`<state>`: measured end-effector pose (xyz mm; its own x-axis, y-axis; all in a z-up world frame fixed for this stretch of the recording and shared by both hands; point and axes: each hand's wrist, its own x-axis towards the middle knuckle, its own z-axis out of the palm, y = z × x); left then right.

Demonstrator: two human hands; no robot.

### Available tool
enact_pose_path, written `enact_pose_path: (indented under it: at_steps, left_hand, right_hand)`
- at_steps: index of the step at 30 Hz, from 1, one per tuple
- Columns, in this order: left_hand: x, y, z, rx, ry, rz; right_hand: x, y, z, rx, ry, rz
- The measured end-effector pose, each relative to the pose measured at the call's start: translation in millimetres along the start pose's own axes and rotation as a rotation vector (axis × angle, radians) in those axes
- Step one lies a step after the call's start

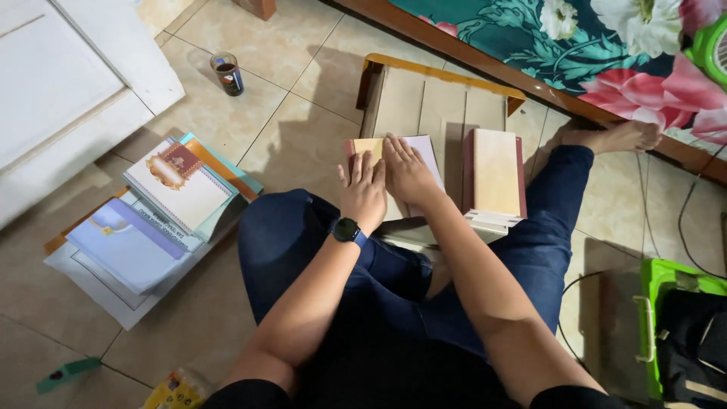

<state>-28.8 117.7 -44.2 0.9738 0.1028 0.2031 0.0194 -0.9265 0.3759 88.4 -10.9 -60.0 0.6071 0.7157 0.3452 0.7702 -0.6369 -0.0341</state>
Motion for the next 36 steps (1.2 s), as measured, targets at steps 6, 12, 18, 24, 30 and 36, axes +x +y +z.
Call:
enact_pose_path:
  at_steps: [6,12,18,24,30,36]
  left_hand:
    - [0.5,1.9,-1.5,-0.081,-0.052,-0.013]
    - [0.1,2.6,0.3,-0.012,-0.046,-0.01]
    - [-0.3,5.6,-10.1,0.005,-0.096,-0.026]
    - [-0.5,8.5,-20.1,0.028,-0.156,-0.032]
    - [19.4,8.3,-3.7,0.182,-0.326,-0.02]
    - [78.1,-28.8,30.0,0.223,-0.558,0.314]
  right_hand:
    - [-55.9,-19.0,-36.9,0.016,-0.128,-0.025]
    - [-28.1,9.6,4.6,-0.007,-0.183,0.007]
    - [-16.3,20.6,16.5,-0.059,-0.085,-0.06]
    - [-81.5,-29.4,-57.6,0.035,-0.111,-0.046]
    - [-89.6,-55.2,-89.6,0.326,0.114,0.012]
    - [-96.7,-56.9,-108.8,0.664,0.005,0.366]
